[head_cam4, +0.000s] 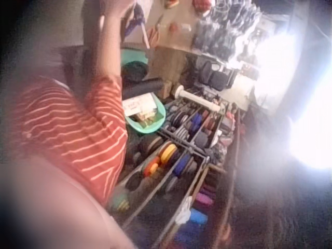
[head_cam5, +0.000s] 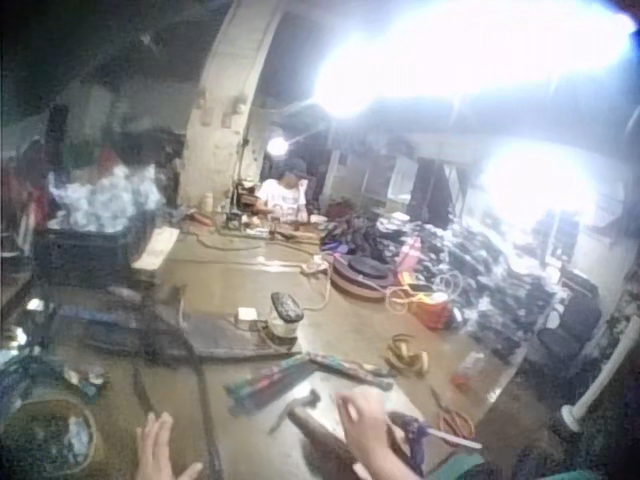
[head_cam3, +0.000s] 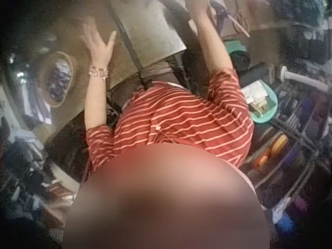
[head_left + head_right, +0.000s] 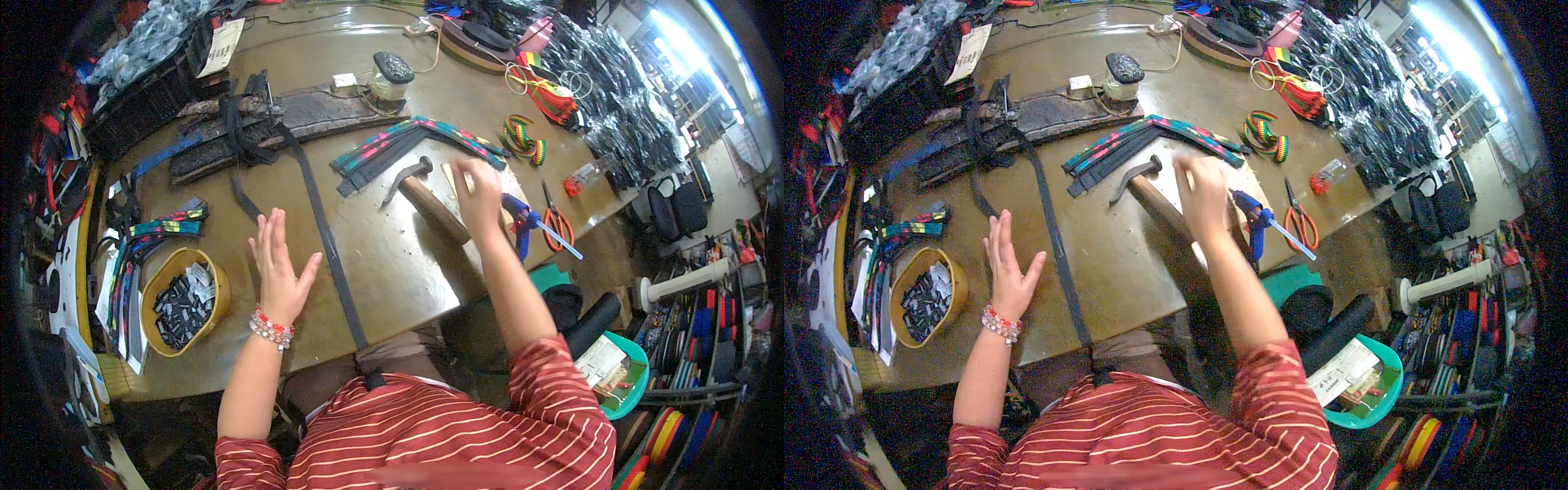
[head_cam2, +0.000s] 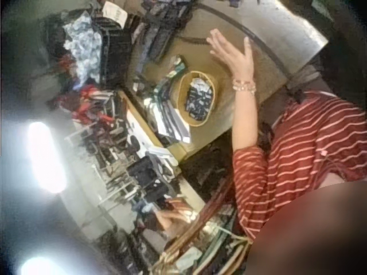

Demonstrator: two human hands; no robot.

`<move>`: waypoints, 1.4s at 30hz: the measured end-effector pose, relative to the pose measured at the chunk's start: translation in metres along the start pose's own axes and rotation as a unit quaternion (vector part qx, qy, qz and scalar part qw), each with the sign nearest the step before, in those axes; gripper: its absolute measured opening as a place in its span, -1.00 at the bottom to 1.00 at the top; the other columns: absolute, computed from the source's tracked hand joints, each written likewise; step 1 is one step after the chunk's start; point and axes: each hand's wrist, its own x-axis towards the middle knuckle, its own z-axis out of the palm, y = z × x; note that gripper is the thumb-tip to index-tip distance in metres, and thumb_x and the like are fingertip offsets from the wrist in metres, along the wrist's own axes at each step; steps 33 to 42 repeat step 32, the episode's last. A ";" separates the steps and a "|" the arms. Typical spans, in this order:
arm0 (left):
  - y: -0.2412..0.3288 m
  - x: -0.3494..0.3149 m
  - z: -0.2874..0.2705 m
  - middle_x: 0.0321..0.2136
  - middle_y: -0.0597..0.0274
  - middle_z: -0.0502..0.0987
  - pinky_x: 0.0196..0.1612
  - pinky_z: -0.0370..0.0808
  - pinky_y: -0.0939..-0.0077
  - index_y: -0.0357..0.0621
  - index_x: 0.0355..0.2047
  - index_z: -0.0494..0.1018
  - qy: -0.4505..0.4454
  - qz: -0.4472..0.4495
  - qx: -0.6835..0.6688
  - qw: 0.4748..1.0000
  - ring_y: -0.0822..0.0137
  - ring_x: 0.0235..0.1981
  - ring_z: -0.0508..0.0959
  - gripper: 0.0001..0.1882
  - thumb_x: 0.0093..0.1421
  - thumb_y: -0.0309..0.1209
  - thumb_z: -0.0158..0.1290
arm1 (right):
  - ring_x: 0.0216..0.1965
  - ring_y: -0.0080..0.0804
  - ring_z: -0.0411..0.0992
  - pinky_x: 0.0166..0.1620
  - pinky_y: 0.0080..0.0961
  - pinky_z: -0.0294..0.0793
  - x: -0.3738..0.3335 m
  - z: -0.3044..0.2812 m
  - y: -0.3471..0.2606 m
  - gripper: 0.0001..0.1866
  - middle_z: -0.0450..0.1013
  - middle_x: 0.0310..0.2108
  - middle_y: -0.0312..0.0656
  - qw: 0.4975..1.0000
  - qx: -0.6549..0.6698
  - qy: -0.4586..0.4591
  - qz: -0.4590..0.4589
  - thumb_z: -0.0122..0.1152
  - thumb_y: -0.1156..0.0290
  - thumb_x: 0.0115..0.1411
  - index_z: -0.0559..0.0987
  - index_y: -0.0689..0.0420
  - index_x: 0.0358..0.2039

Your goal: The person assembles straps by attaching small rectangular tags to black webbing using a hot glue gun. They repeatedly pick tags from a yellow container, apply glue to the webbing, press the tag in place, and then attach a colorful patterned strap segment to the webbing. The person works at a cluttered table with tools and materials visible.

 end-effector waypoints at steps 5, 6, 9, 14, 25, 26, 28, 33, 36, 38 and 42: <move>-0.002 -0.003 0.001 0.29 0.05 0.04 0.29 -0.16 -0.12 -0.12 0.31 -0.06 -0.006 -0.012 0.013 1.000 -0.01 0.34 -0.06 -0.12 0.08 -0.20 0.15 | -0.17 -0.08 0.48 0.04 -0.23 0.33 0.076 0.112 0.068 -0.68 0.52 -0.24 -0.01 0.980 -0.177 -0.084 -0.025 0.17 0.40 0.10 0.53 0.18 -0.11; -0.003 -0.003 0.002 0.28 0.05 0.04 0.29 -0.16 -0.13 -0.12 0.31 -0.06 -0.004 -0.013 0.012 1.000 -0.01 0.34 -0.06 -0.12 0.08 -0.21 0.15 | -0.17 -0.10 0.49 0.07 -0.17 0.31 0.080 0.115 0.075 -0.69 0.53 -0.24 -0.03 0.970 -0.194 -0.141 -0.036 0.15 0.40 0.10 0.53 0.16 -0.12; -0.003 -0.001 0.003 0.29 0.06 0.04 0.30 -0.17 -0.10 -0.13 0.31 -0.06 -0.012 -0.018 0.016 1.000 0.00 0.34 -0.06 -0.13 0.08 -0.22 0.14 | -0.20 -0.21 0.51 0.12 0.03 0.23 0.106 0.095 0.070 -0.75 0.55 -0.30 -0.11 0.905 -0.321 -0.273 -0.057 0.09 0.39 0.14 0.56 0.03 -0.16; 0.016 0.014 -0.016 0.27 0.06 0.08 0.29 -0.13 -0.13 -0.12 0.29 0.00 0.040 0.054 0.018 0.998 -0.01 0.34 -0.04 -0.19 0.10 -0.27 0.13 | -0.28 -0.13 0.51 -0.11 -0.31 0.45 0.141 0.004 -0.004 -0.73 0.51 -0.31 -0.04 0.985 -0.053 -0.112 -0.123 0.22 0.43 0.04 0.58 0.07 -0.19; 0.047 0.006 -0.039 -0.47 0.10 0.50 -0.35 0.46 0.44 -0.22 -0.35 0.54 -0.043 -0.106 -0.054 0.992 0.24 -0.44 0.54 -0.84 0.16 -0.37 0.10 | -0.32 -0.29 0.48 -0.21 -0.47 0.43 -0.037 0.005 -0.147 -0.74 0.51 -0.32 -0.10 0.932 0.259 -0.248 0.050 0.23 0.58 0.05 0.60 0.17 -0.19; 0.040 0.002 -0.030 -0.48 0.10 0.50 -0.36 0.46 0.43 -0.22 -0.36 0.54 -0.018 -0.092 -0.062 0.994 0.23 -0.45 0.54 -0.84 0.14 -0.37 0.11 | -0.31 -0.26 0.48 -0.21 -0.45 0.43 -0.046 0.016 -0.142 -0.75 0.50 -0.32 -0.10 0.939 0.254 -0.231 0.007 0.22 0.57 0.06 0.60 0.16 -0.19; 0.028 -0.006 -0.015 -0.49 0.11 0.50 -0.37 0.46 0.41 -0.22 -0.38 0.53 -0.045 -0.148 -0.061 0.986 0.23 -0.46 0.54 -0.84 0.12 -0.38 0.14 | -0.30 -0.20 0.47 -0.20 -0.40 0.44 -0.058 0.030 -0.134 -0.76 0.48 -0.32 -0.10 0.945 0.185 -0.268 0.017 0.21 0.56 0.07 0.60 0.13 -0.20; 0.015 -0.015 -0.002 -0.46 0.11 0.51 -0.34 0.48 0.40 -0.22 -0.38 0.53 -0.016 -0.137 -0.058 0.989 0.21 -0.44 0.55 -0.82 0.10 -0.35 0.16 | -0.28 -0.11 0.45 -0.19 -0.33 0.44 -0.067 0.037 -0.125 -0.76 0.46 -0.35 -0.08 0.939 0.193 -0.286 0.006 0.21 0.55 0.06 0.60 0.10 -0.20; 0.015 -0.015 -0.002 -0.46 0.11 0.51 -0.34 0.48 0.40 -0.22 -0.38 0.53 -0.016 -0.137 -0.058 0.989 0.21 -0.44 0.55 -0.82 0.10 -0.35 0.16 | -0.28 -0.11 0.45 -0.19 -0.33 0.44 -0.067 0.037 -0.125 -0.76 0.46 -0.35 -0.08 0.939 0.193 -0.286 0.006 0.21 0.55 0.06 0.60 0.10 -0.20; 0.015 -0.015 -0.002 -0.46 0.11 0.51 -0.34 0.48 0.40 -0.22 -0.38 0.53 -0.016 -0.137 -0.058 0.989 0.21 -0.44 0.55 -0.82 0.10 -0.35 0.16 | -0.28 -0.11 0.45 -0.19 -0.33 0.44 -0.067 0.037 -0.125 -0.76 0.46 -0.35 -0.08 0.939 0.193 -0.286 0.006 0.21 0.55 0.06 0.60 0.10 -0.20; 0.015 -0.015 -0.002 -0.46 0.11 0.51 -0.34 0.48 0.40 -0.22 -0.38 0.53 -0.016 -0.137 -0.058 0.989 0.21 -0.44 0.55 -0.82 0.10 -0.35 0.16 | -0.28 -0.11 0.45 -0.19 -0.33 0.44 -0.067 0.037 -0.125 -0.76 0.46 -0.35 -0.08 0.939 0.193 -0.286 0.006 0.21 0.55 0.06 0.60 0.10 -0.20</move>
